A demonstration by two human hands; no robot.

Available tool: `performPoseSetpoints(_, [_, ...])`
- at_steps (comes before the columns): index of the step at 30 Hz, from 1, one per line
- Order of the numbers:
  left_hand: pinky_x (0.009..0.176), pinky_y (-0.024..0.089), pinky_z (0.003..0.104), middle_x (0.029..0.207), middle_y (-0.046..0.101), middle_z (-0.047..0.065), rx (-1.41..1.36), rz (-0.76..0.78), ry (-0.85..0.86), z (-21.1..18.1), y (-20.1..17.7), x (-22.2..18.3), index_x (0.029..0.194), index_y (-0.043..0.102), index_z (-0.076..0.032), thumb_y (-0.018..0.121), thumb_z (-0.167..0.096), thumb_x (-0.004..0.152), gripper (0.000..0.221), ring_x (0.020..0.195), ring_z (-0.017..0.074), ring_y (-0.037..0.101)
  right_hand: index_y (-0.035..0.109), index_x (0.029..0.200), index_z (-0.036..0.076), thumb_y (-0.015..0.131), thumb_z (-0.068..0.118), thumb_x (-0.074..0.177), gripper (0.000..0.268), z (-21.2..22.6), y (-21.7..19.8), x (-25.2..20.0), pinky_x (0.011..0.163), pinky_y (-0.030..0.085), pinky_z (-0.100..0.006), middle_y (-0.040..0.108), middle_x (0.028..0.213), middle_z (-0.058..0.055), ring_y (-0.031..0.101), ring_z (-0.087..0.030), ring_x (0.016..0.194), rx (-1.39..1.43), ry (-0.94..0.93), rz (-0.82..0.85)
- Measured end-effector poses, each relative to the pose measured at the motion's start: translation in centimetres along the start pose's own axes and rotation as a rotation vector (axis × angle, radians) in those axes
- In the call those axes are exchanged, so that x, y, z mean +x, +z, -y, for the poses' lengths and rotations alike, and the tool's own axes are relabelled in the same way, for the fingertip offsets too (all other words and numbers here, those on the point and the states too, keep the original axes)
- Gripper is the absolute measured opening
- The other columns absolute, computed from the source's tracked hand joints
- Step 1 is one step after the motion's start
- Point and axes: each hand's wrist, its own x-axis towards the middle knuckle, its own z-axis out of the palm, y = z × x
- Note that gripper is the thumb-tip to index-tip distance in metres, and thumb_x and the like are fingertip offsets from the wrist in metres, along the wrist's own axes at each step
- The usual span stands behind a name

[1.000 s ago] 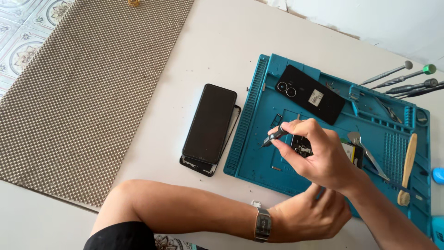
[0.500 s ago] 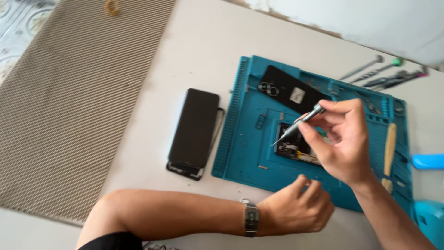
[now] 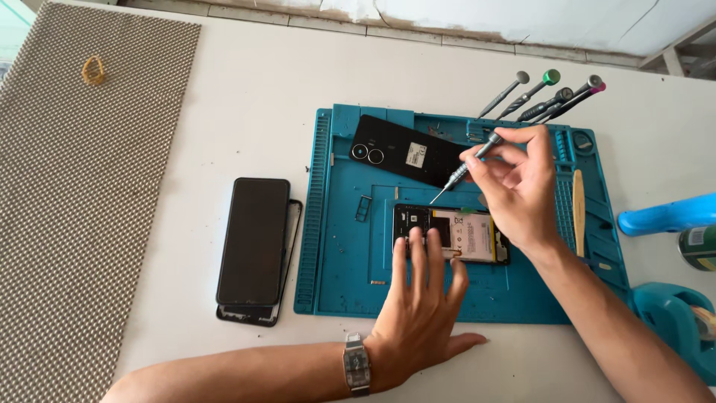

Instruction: The person disassembles a smartphone on a blue work mat, using a screwdriver to remove screws and tweezers to lift internal components. The person removes a metal bracket and other small parts from the phone's interior, placing them on the mat.

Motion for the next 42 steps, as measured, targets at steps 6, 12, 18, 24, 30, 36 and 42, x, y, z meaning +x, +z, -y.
performPoseSetpoints(6, [0.110, 0.026, 0.073, 0.142, 0.039, 0.046, 0.015, 0.052, 0.006, 0.1, 1.5, 0.1, 0.136, 0.049, 0.003, 0.044, -0.088, 0.082, 0.106, 0.135, 0.0644, 0.034, 0.037, 0.128, -0.001, 0.064, -0.008, 0.104, 0.037, -1.2, -0.1, -0.3, 0.091, 0.063, -0.031, 0.066, 0.109, -0.019, 0.071, -0.019, 0.103, -0.004, -0.057, 0.039])
performPoseSetpoints(12, [0.107, 0.029, 0.074, 0.142, 0.039, 0.046, -0.016, 0.059, 0.003, 0.2, 1.7, 0.3, 0.135, 0.051, 0.001, 0.045, -0.088, 0.082, 0.103, 0.135, 0.0651, 0.034, 0.036, 0.128, 0.000, 0.063, -0.008, 0.105, 0.037, -2.0, 0.0, -0.3, 0.092, 0.063, -0.031, 0.066, 0.110, -0.019, 0.071, -0.018, 0.104, 0.021, -0.060, 0.057])
performPoseSetpoints(18, [0.104, 0.033, 0.074, 0.143, 0.038, 0.046, -0.013, 0.061, -0.007, 0.1, 1.6, 0.3, 0.135, 0.052, 0.001, 0.047, -0.087, 0.081, 0.103, 0.135, 0.0649, 0.035, 0.035, 0.129, 0.000, 0.062, -0.009, 0.106, 0.037, -2.5, 0.2, -0.7, 0.096, 0.062, -0.032, 0.065, 0.113, -0.019, 0.070, -0.019, 0.108, 0.047, -0.043, 0.055])
performPoseSetpoints(24, [0.104, 0.033, 0.074, 0.143, 0.038, 0.046, -0.016, 0.078, 0.000, 0.2, 1.5, 0.4, 0.133, 0.052, 0.000, 0.047, -0.087, 0.081, 0.102, 0.135, 0.0654, 0.034, 0.035, 0.129, 0.000, 0.062, -0.009, 0.106, 0.036, -2.3, 0.2, -0.6, 0.095, 0.063, -0.032, 0.065, 0.112, -0.019, 0.071, -0.020, 0.107, 0.028, -0.058, 0.062])
performPoseSetpoints(30, [0.103, 0.033, 0.074, 0.143, 0.038, 0.047, -0.012, 0.087, 0.002, 0.2, 1.3, 0.5, 0.133, 0.053, 0.001, 0.047, -0.086, 0.082, 0.101, 0.135, 0.0655, 0.034, 0.035, 0.128, 0.000, 0.062, -0.009, 0.106, 0.036, -2.3, 0.2, -0.7, 0.094, 0.063, -0.032, 0.065, 0.113, -0.020, 0.070, -0.020, 0.107, 0.011, -0.060, 0.057])
performPoseSetpoints(36, [0.102, 0.033, 0.075, 0.142, 0.037, 0.047, -0.025, 0.091, 0.010, 0.2, 1.3, 0.6, 0.133, 0.053, 0.000, 0.047, -0.086, 0.081, 0.101, 0.134, 0.0662, 0.034, 0.035, 0.129, 0.000, 0.062, -0.008, 0.106, 0.036, -2.0, 0.1, -0.8, 0.093, 0.063, -0.031, 0.066, 0.112, -0.021, 0.071, -0.020, 0.106, -0.021, -0.083, 0.067])
performPoseSetpoints(42, [0.104, 0.033, 0.074, 0.144, 0.038, 0.046, -0.008, 0.074, -0.006, 0.2, 1.0, 0.4, 0.134, 0.053, 0.000, 0.048, -0.085, 0.081, 0.100, 0.135, 0.0643, 0.035, 0.035, 0.129, 0.001, 0.064, -0.008, 0.106, 0.038, -1.6, 0.3, -1.0, 0.088, 0.061, -0.029, 0.066, 0.114, -0.021, 0.070, -0.019, 0.100, -0.027, -0.124, 0.079])
